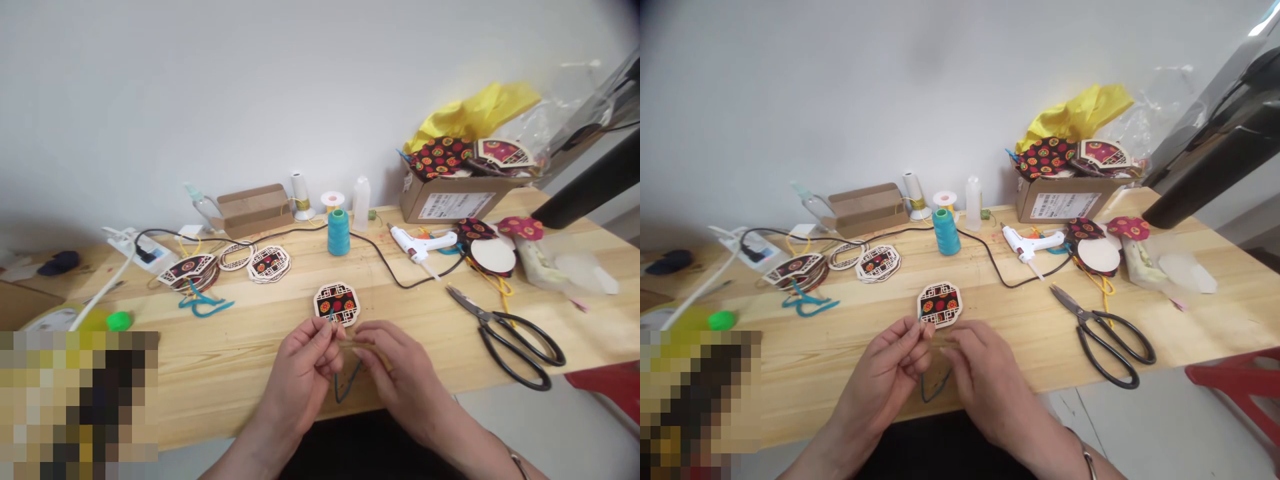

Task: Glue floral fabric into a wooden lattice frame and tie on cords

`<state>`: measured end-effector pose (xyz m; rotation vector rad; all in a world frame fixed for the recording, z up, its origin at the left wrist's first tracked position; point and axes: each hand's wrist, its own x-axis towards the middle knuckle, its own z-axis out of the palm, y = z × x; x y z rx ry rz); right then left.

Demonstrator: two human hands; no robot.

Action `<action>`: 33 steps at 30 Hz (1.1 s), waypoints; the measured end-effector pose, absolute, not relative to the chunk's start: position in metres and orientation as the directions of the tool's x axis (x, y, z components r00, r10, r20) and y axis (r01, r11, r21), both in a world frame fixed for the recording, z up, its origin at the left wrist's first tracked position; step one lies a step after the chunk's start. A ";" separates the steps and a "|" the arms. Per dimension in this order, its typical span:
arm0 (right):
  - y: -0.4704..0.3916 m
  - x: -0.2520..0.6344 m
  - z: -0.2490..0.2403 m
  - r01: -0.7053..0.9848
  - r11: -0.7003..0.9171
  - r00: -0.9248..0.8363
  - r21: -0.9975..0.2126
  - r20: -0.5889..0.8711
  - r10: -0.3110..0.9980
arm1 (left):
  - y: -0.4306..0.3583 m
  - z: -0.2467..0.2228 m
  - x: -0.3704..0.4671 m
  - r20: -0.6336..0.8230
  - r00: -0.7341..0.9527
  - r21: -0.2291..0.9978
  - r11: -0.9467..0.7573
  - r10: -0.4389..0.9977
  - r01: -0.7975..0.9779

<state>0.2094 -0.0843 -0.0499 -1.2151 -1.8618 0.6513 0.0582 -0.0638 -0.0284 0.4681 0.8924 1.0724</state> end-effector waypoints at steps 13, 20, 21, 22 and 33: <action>-0.059 0.212 -0.031 0.234 0.150 -0.023 -0.961 0.149 0.989 | -0.068 -0.027 0.063 -0.417 0.247 0.747 0.485 0.875 -0.455; -0.065 0.217 -0.025 0.259 0.296 -0.209 -0.920 0.246 0.946 | -0.067 -0.028 0.063 -0.432 0.211 0.751 0.479 0.877 -0.454; -0.067 0.219 -0.023 0.260 0.338 -0.289 -0.904 0.261 0.921 | -0.067 -0.029 0.063 -0.437 0.212 0.748 0.484 0.874 -0.455; -0.069 0.220 -0.022 0.259 0.373 -0.366 -0.891 0.267 0.892 | -0.067 -0.029 0.064 -0.443 0.222 0.743 0.494 0.869 -0.451; -0.059 0.211 -0.025 0.241 0.194 -0.085 -0.951 0.178 0.980 | -0.071 -0.026 0.064 -0.423 0.300 0.751 0.516 0.855 -0.412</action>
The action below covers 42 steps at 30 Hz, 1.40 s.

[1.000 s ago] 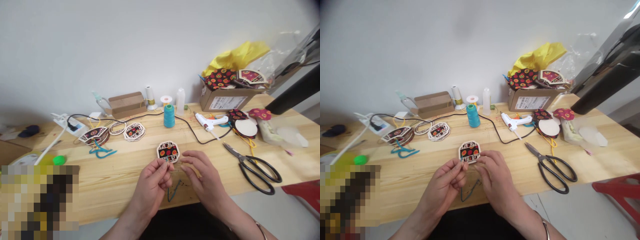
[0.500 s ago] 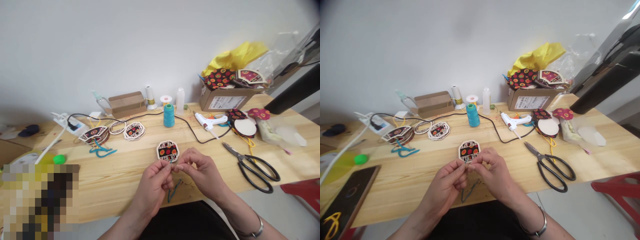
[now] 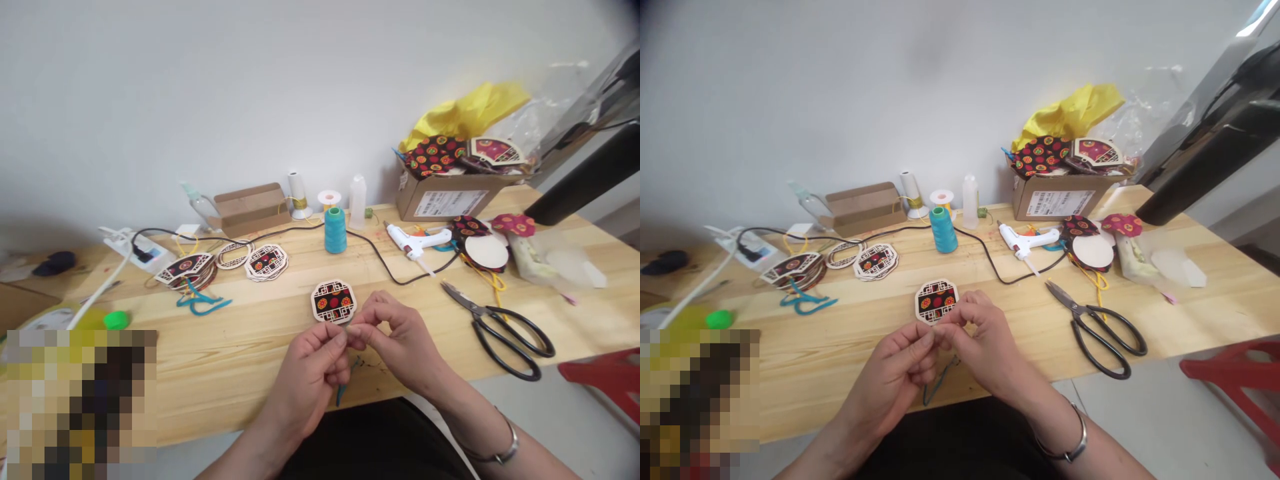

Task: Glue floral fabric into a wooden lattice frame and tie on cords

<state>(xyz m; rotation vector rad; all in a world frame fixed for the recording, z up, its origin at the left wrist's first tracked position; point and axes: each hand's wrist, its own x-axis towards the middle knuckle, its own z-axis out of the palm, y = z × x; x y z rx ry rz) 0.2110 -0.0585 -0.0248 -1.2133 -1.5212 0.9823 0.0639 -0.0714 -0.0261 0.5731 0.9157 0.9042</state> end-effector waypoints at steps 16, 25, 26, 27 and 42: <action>-0.058 0.211 -0.031 0.247 0.165 -0.029 -0.955 0.163 0.986 | -0.073 -0.028 0.063 -0.425 0.355 0.751 0.543 0.833 -0.376; -0.058 0.212 -0.030 0.124 -0.008 -0.070 -0.992 -0.017 0.997 | -0.074 -0.029 0.063 -0.395 0.346 0.767 0.512 0.851 -0.387; -0.058 0.212 -0.030 0.087 -0.056 -0.092 -0.995 -0.064 0.994 | -0.074 -0.029 0.063 -0.393 0.343 0.767 0.510 0.853 -0.390; -0.058 0.213 -0.031 0.046 -0.106 -0.118 -0.993 -0.111 0.987 | -0.074 -0.029 0.062 -0.392 0.343 0.766 0.509 0.854 -0.392; -0.059 0.216 -0.043 -0.407 -0.399 -0.403 -0.822 -0.231 0.886 | -0.075 -0.028 0.063 -0.412 0.389 0.797 0.532 0.824 -0.285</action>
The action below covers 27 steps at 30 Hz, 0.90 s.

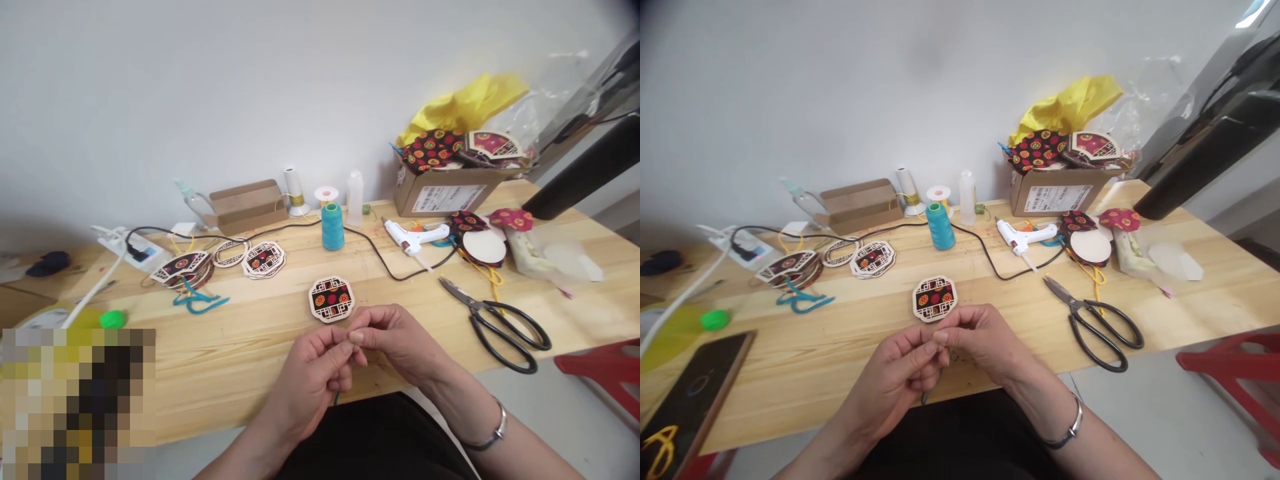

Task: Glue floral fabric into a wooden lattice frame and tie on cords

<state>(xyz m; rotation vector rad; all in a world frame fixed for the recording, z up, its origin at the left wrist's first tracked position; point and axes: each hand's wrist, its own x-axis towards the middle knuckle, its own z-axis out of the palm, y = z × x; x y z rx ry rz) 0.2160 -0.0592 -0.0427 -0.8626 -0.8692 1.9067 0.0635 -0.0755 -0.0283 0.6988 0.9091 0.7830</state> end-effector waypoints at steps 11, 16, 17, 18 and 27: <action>-0.058 0.220 -0.031 -0.248 -0.242 -0.229 -0.938 -0.186 0.955 | -0.077 -0.030 0.064 -0.405 0.389 0.810 0.522 0.827 -0.267; -0.059 0.223 -0.032 -0.300 -0.258 -0.203 -0.918 -0.203 0.958 | -0.076 -0.031 0.064 -0.396 0.370 0.842 0.493 0.840 -0.217; -0.059 0.223 -0.031 -0.346 -0.265 -0.221 -0.900 -0.196 0.955 | -0.076 -0.031 0.064 -0.390 0.375 0.848 0.487 0.841 -0.209; -0.060 0.224 -0.030 -0.398 -0.268 -0.246 -0.877 -0.180 0.953 | -0.076 -0.031 0.064 -0.383 0.381 0.854 0.480 0.842 -0.201; -0.061 0.248 -0.003 -0.626 -0.099 -0.178 -0.774 0.018 0.984 | -0.073 -0.033 0.058 -0.271 0.293 0.961 0.274 0.917 0.033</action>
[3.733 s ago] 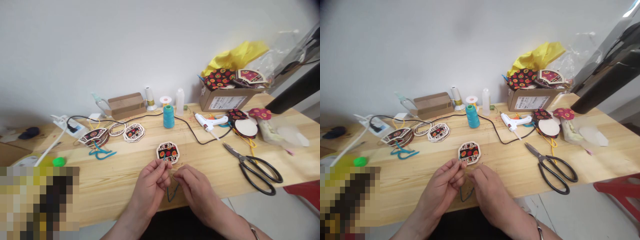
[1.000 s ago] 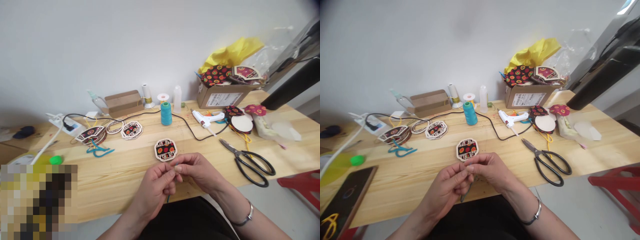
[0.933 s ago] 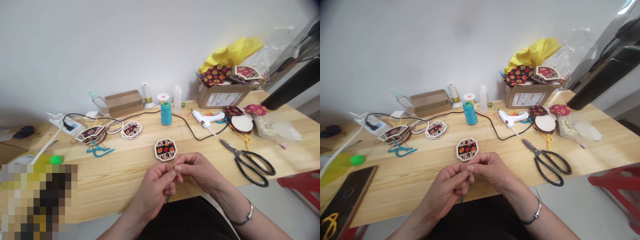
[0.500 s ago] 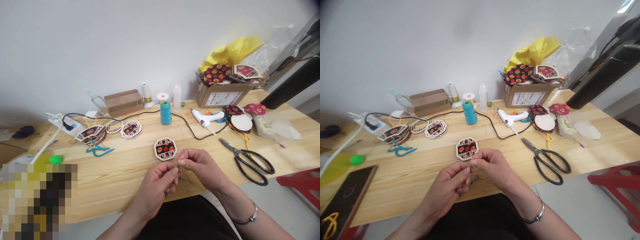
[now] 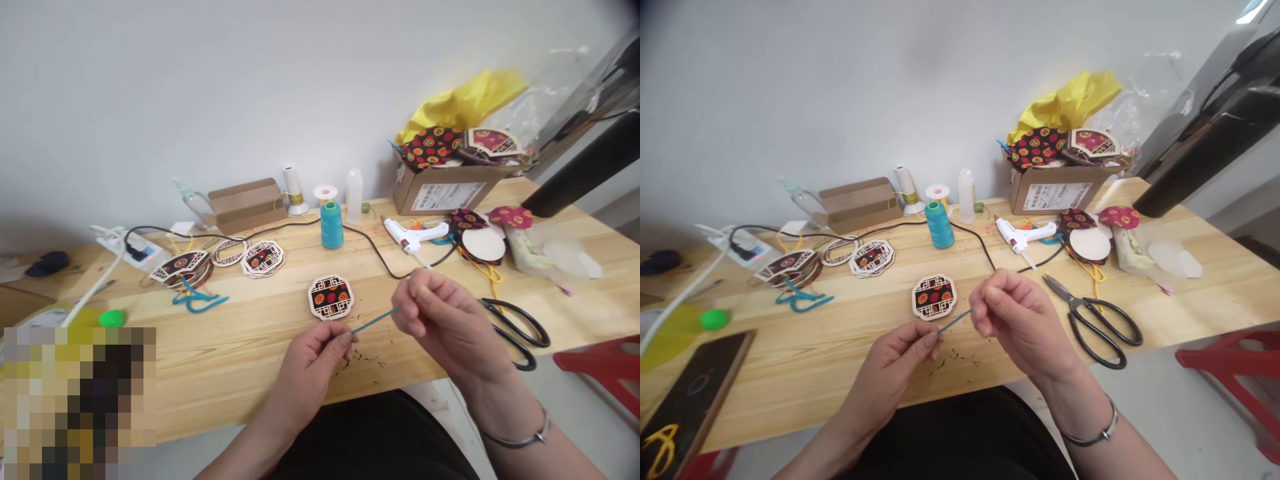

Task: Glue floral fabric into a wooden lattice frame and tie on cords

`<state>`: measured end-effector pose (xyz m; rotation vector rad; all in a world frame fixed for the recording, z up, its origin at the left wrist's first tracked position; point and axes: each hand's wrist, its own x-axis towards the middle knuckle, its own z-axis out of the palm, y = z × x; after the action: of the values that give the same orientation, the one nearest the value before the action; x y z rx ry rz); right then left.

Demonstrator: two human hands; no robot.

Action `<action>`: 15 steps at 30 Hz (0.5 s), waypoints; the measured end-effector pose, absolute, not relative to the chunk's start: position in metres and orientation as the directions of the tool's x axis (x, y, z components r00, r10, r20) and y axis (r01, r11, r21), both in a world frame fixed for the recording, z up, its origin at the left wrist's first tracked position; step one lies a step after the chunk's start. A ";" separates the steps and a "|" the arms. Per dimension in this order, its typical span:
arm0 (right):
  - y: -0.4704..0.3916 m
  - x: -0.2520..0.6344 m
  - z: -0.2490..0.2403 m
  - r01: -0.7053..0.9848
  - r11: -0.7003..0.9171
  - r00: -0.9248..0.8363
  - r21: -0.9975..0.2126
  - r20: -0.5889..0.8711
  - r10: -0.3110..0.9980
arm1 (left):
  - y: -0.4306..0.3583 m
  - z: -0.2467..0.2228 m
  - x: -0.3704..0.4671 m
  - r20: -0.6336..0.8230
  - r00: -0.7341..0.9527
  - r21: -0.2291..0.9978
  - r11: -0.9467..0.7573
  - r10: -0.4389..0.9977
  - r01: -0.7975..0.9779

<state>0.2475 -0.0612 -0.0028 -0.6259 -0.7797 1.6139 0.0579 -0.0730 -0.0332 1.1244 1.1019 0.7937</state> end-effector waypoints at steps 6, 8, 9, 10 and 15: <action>-0.061 0.266 0.013 -0.575 0.110 0.045 -0.811 0.103 0.994 | -0.069 -0.030 0.055 0.117 0.127 0.941 -0.150 0.985 0.304; -0.061 0.268 0.013 -0.510 0.165 0.100 -0.844 0.132 0.986 | -0.069 -0.025 0.055 0.211 0.000 0.920 -0.199 0.977 0.337; -0.060 0.268 0.011 -0.472 0.185 0.119 -0.862 0.146 0.982 | -0.069 -0.022 0.054 0.223 -0.058 0.922 -0.191 0.973 0.337; -0.060 0.267 0.009 -0.430 0.204 0.136 -0.880 0.161 0.978 | -0.070 -0.019 0.054 0.214 -0.094 0.932 -0.174 0.972 0.318; -0.064 0.251 -0.003 -0.179 0.256 0.128 -0.950 0.235 0.963 | -0.079 -0.016 0.052 -0.224 0.212 0.975 0.220 0.951 0.042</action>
<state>0.2513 -0.0636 -0.0028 -0.9353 -1.0992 1.0376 0.0525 -0.0788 -0.0164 1.1504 1.1605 0.8788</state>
